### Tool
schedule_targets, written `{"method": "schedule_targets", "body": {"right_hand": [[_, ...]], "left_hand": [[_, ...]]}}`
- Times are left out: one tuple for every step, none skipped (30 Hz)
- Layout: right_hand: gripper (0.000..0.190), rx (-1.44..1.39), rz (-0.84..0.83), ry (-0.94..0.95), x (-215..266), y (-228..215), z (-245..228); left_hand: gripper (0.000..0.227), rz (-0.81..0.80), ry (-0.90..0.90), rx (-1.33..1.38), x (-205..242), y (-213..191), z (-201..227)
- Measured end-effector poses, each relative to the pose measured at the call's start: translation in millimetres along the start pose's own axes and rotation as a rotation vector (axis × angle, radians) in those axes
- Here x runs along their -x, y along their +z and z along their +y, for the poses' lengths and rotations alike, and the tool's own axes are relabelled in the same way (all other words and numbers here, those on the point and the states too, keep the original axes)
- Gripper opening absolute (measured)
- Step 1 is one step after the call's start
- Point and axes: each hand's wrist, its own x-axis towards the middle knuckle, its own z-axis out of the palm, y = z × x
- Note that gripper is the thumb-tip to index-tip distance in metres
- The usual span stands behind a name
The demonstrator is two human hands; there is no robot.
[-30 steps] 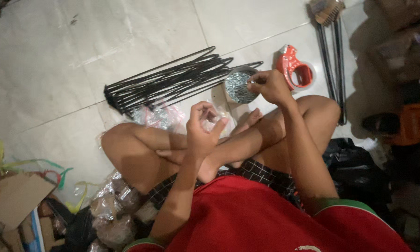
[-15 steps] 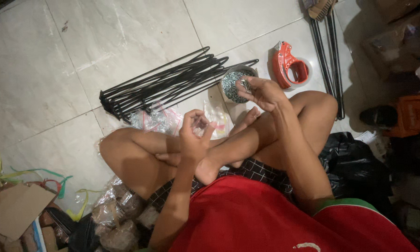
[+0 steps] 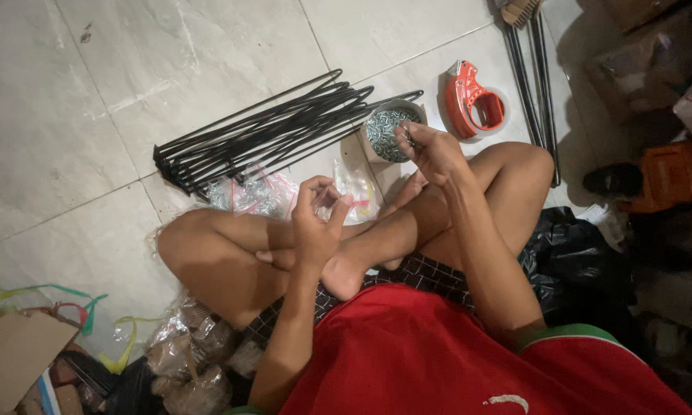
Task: The person picks up several small metal screws from a container and places them into a small plastic bag by hand.
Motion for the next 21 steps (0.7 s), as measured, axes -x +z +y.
{"method": "schedule_targets", "body": {"right_hand": [[0.038, 0.001, 0.003, -0.004, 1.4, -4.2, 1.9], [0.036, -0.012, -0.016, -0.015, -0.3, -5.1, 3.3], [0.035, -0.025, -0.035, -0.027, -2.0, -6.1, 4.7], [0.035, -0.022, -0.036, -0.025, 2.8, -3.6, -0.1], [0.03, -0.215, -0.082, -0.012, 7.3, -1.6, -5.0], [0.026, -0.41, -0.124, -0.001, 12.4, -0.7, -10.9], [0.026, -0.408, -0.123, -0.002, 12.6, 0.1, -11.2], [0.024, -0.542, -0.237, 0.046, 13.6, 0.0, -11.1], [0.023, -0.676, -0.352, 0.095, 14.6, -0.3, -11.2], [0.023, -0.677, -0.348, 0.091, 10.1, 0.4, -6.6], [0.029, -0.671, -0.291, 0.05, 5.6, 1.2, -2.3], [0.035, -0.664, -0.238, 0.013, -0.8, 4.0, 2.0], [0.035, -0.665, -0.238, 0.012, 17.6, 17.0, -5.4], [0.048, -0.58, -0.275, 0.018, 34.3, 31.7, -12.5], [0.063, -0.495, -0.311, 0.023, 51.0, 46.1, -19.8], [0.063, -0.495, -0.312, 0.026, 72.1, 61.3, -28.5], [0.066, -0.501, -0.4, -0.016, 92.8, 76.0, -37.4], [0.069, -0.509, -0.482, -0.058, 115.1, 88.8, -45.7], [0.069, -0.511, -0.479, -0.056, 131.2, 99.6, -51.6], [0.071, -0.499, -0.527, -0.086, 148.5, 109.3, -57.8], [0.074, -0.487, -0.574, -0.116, 165.8, 119.0, -64.3]], "left_hand": [[0.038, -0.003, 0.001, 0.004, 0.8, -1.3, 2.4], [0.038, 0.006, 0.002, 0.006, 0.3, -3.7, 5.2], [0.038, 0.015, 0.004, 0.008, 0.0, -6.0, 7.9], [0.038, 0.019, 0.003, 0.009, -0.2, -8.6, 4.7], [0.037, 0.028, 0.019, 0.008, -0.4, -10.6, 1.3], [0.037, 0.034, 0.035, 0.01, -1.2, -11.5, -2.1], [0.037, 0.034, 0.034, 0.012, -1.6, -12.8, -5.0], [0.036, 0.041, 0.031, 0.028, -1.9, -13.9, -7.8], [0.036, 0.049, 0.027, 0.045, -2.2, -14.7, -10.7], [0.036, 0.044, 0.026, 0.046, -2.0, -15.1, -10.7], [0.035, 0.039, 0.017, 0.055, -2.0, -15.3, -10.5], [0.035, 0.037, 0.01, 0.062, -3.1, -16.5, -10.1], [0.035, 0.036, 0.01, 0.061, -2.5, -16.8, -7.2], [0.035, 0.029, 0.009, 0.06, -2.4, -17.9, -4.1], [0.035, 0.022, 0.008, 0.059, -2.3, -18.8, -1.1], [0.035, 0.025, 0.007, 0.057, -2.6, -18.9, -3.9], [0.036, 0.038, 0.013, 0.063, -3.1, -18.7, -7.1], [0.036, 0.048, 0.015, 0.07, -2.0, -17.7, -10.5], [0.036, 0.047, 0.011, 0.069, -3.0, -18.3, -11.4], [0.037, 0.041, 0.005, 0.061, -3.9, -18.2, -12.1], [0.038, 0.036, -0.002, 0.053, -4.7, -17.8, -12.6]]}}
